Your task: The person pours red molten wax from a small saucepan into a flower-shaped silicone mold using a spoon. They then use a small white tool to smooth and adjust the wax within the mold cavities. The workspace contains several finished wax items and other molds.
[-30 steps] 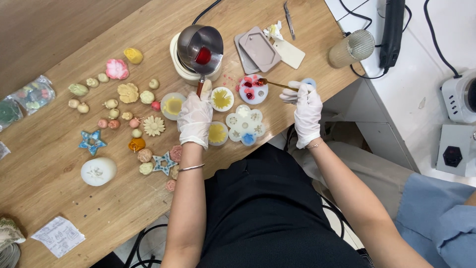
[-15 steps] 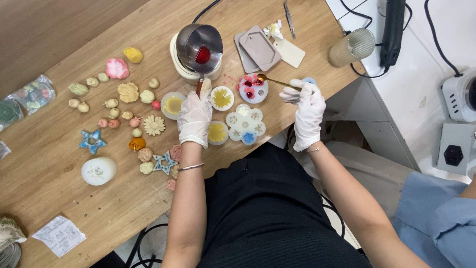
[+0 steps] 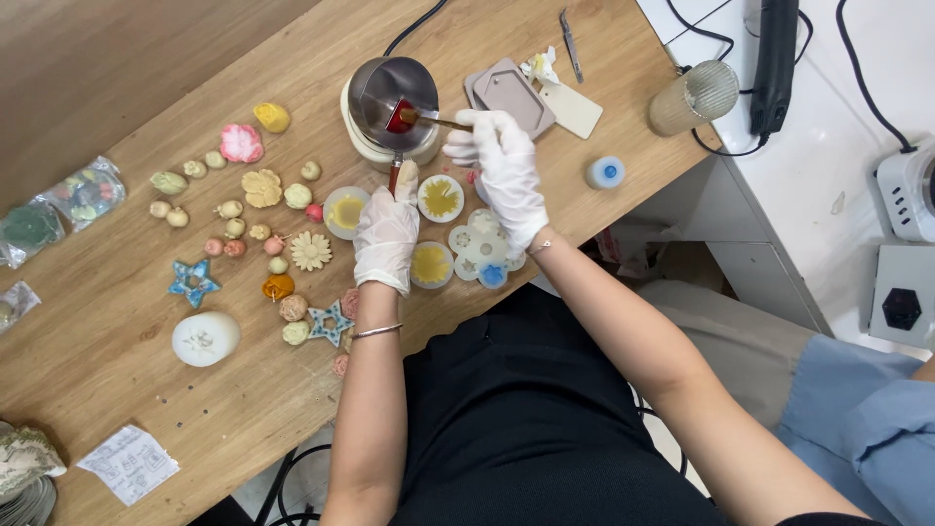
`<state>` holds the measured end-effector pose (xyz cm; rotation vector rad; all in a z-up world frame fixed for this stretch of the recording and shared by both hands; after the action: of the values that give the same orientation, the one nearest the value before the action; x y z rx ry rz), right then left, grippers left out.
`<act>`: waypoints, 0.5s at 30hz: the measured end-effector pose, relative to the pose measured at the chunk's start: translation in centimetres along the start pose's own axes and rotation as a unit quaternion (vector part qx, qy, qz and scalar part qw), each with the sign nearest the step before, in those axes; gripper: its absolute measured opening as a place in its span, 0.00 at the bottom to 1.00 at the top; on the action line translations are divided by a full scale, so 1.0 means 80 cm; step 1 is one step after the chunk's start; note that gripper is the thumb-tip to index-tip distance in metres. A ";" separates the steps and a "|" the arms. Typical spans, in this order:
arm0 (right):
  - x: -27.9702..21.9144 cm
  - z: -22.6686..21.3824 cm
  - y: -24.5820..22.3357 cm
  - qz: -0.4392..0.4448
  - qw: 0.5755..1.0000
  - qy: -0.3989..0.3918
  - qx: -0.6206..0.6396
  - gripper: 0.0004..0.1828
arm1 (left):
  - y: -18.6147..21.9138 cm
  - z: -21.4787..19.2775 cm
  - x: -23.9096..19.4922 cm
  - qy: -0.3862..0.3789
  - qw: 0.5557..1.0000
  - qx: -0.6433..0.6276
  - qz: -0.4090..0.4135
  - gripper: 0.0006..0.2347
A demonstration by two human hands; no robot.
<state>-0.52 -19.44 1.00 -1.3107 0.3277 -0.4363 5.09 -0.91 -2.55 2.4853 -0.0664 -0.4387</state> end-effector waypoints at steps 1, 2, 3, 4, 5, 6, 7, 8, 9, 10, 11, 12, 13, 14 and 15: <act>0.000 0.006 0.003 -0.001 1.000 -0.001 0.001 0.19 | -0.005 0.004 0.005 0.001 1.000 0.000 0.000 0.34; 0.001 0.012 0.008 0.013 1.000 0.007 -0.012 0.18 | -0.010 0.008 0.010 0.001 1.000 -0.001 0.008 0.34; 0.000 0.016 0.014 0.028 0.999 0.014 -0.025 0.17 | -0.015 0.013 0.014 0.000 1.000 -0.002 0.015 0.34; -0.002 0.018 0.016 0.027 0.999 0.014 -0.025 0.17 | -0.013 0.008 0.013 0.001 1.000 -0.002 0.015 0.34; -0.005 0.019 0.019 0.036 0.999 0.003 -0.021 0.17 | -0.011 0.006 0.012 -0.008 1.000 -0.013 0.007 0.35; -0.008 0.020 0.021 0.044 0.999 -0.007 -0.018 0.17 | -0.009 0.004 0.010 -0.017 1.000 -0.024 -0.001 0.35; -0.011 0.015 0.027 0.043 0.999 -0.005 -0.019 0.17 | -0.008 0.003 0.011 -0.018 1.000 -0.024 0.001 0.35; -0.014 0.014 0.034 0.047 0.998 -0.038 -0.017 0.20 | -0.010 0.004 0.012 -0.027 0.999 -0.030 -0.021 0.36; -0.018 0.013 0.039 0.049 0.996 -0.070 -0.016 0.24 | -0.010 0.004 0.014 -0.037 0.998 -0.035 -0.042 0.37; -0.024 0.010 0.032 0.048 0.996 -0.067 -0.018 0.24 | -0.015 0.009 0.018 -0.039 0.998 -0.036 -0.038 0.37; -0.030 0.010 0.027 0.059 0.994 -0.085 -0.032 0.27 | -0.019 0.014 0.023 -0.038 0.997 -0.047 -0.037 0.38; -0.037 0.009 0.022 0.071 0.991 -0.103 -0.046 0.30 | -0.022 0.019 0.029 -0.037 0.997 -0.059 -0.036 0.39; -0.043 0.005 0.013 0.068 0.992 -0.099 -0.048 0.30 | -0.027 0.021 0.032 -0.040 0.997 -0.059 -0.031 0.39; -0.049 0.001 0.006 0.076 0.991 -0.098 -0.057 0.31 | -0.032 0.025 0.035 -0.053 0.994 -0.087 -0.039 0.40; -0.056 -0.002 0.000 0.084 0.990 -0.097 -0.065 0.32 | -0.038 0.028 0.039 -0.066 0.990 -0.114 -0.047 0.41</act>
<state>-4.53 -17.43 0.92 -1.4278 0.3037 -0.1444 7.11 -0.18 -6.91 2.2393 0.0455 -0.6150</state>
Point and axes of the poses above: each hand's wrist, its own x-axis towards the middle knuckle, its own z-axis out of the palm, y = z × x, the point moved 5 cm from there along x, towards the middle knuckle, and after that the axes turned 2 degrees about y, right-handed, at the moved point
